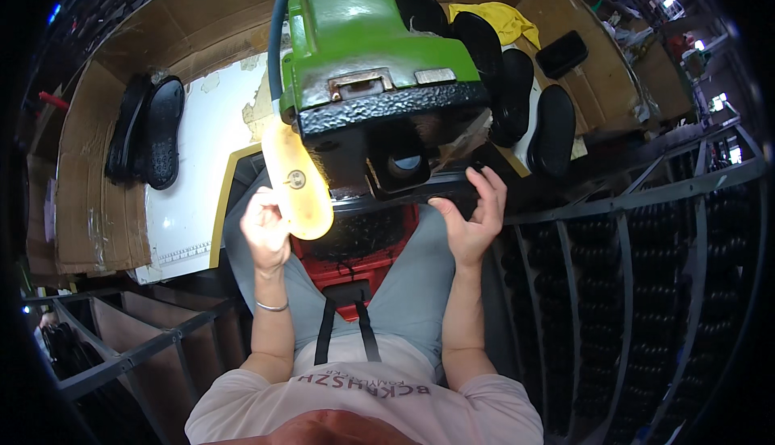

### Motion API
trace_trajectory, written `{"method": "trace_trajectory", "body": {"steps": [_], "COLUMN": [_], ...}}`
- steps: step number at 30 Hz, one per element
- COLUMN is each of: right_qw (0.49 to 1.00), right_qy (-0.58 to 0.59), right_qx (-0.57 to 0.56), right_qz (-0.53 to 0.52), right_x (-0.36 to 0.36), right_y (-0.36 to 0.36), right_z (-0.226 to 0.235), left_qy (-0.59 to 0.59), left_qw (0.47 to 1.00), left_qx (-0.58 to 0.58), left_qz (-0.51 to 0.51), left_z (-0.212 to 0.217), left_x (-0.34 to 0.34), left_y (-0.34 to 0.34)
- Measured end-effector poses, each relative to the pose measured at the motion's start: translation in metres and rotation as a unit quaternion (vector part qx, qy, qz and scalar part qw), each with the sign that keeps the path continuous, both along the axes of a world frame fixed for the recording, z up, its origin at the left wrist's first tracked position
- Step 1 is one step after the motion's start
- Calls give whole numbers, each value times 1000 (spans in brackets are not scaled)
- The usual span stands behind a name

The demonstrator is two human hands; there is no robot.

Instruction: Using a sole processing machine and organizing finished shoe soles in a factory.

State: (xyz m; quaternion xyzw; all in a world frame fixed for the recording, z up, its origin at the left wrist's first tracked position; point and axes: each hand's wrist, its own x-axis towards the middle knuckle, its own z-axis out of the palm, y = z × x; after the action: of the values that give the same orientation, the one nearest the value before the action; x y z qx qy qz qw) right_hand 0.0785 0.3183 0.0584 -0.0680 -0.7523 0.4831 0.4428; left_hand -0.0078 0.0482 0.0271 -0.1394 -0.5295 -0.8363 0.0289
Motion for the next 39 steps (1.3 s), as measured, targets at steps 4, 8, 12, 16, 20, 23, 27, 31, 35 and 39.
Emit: {"method": "trace_trajectory", "body": {"steps": [4, 8, 12, 16, 20, 23, 27, 31, 35, 39], "right_qw": [998, 997, 940, 909, 841, 826, 837, 913, 966, 994], "right_qy": [-8, 5, 1, 47, 47, 42, 45, 20, 1, -14], "right_qx": [54, -8, -293, -369, -492, -520, -506, -399, -258, -84], "right_qz": [22, 74, 175, 190, 217, 213, 201, 87, -13, -70], "right_x": [-8, -13, -14, -16, -23, -22, -22, -11, -6, -3], "right_y": [-25, -37, -22, -1, -12, -12, 0, 28, 31, 34], "right_z": [-3, -16, -49, -115, -139, -147, -146, -127, -67, -24], "left_qy": [11, -19, 2, 57, 101, 117, 128, 171, 167, 100], "left_qw": [999, 979, 995, 997, 972, 948, 932, 920, 941, 975], "left_qx": [30, 203, 104, -35, -175, -258, -295, -299, -246, -181], "left_qz": [27, -20, 10, 39, 122, 142, 168, 190, 162, 82], "left_z": [-5, -9, 3, 15, 11, -7, -17, 6, -1, 16], "left_x": [-4, 4, 18, 30, 32, 32, 30, 23, 17, 14], "left_y": [-32, -37, -1, 47, 76, 93, 99, 88, 68, 52]}}
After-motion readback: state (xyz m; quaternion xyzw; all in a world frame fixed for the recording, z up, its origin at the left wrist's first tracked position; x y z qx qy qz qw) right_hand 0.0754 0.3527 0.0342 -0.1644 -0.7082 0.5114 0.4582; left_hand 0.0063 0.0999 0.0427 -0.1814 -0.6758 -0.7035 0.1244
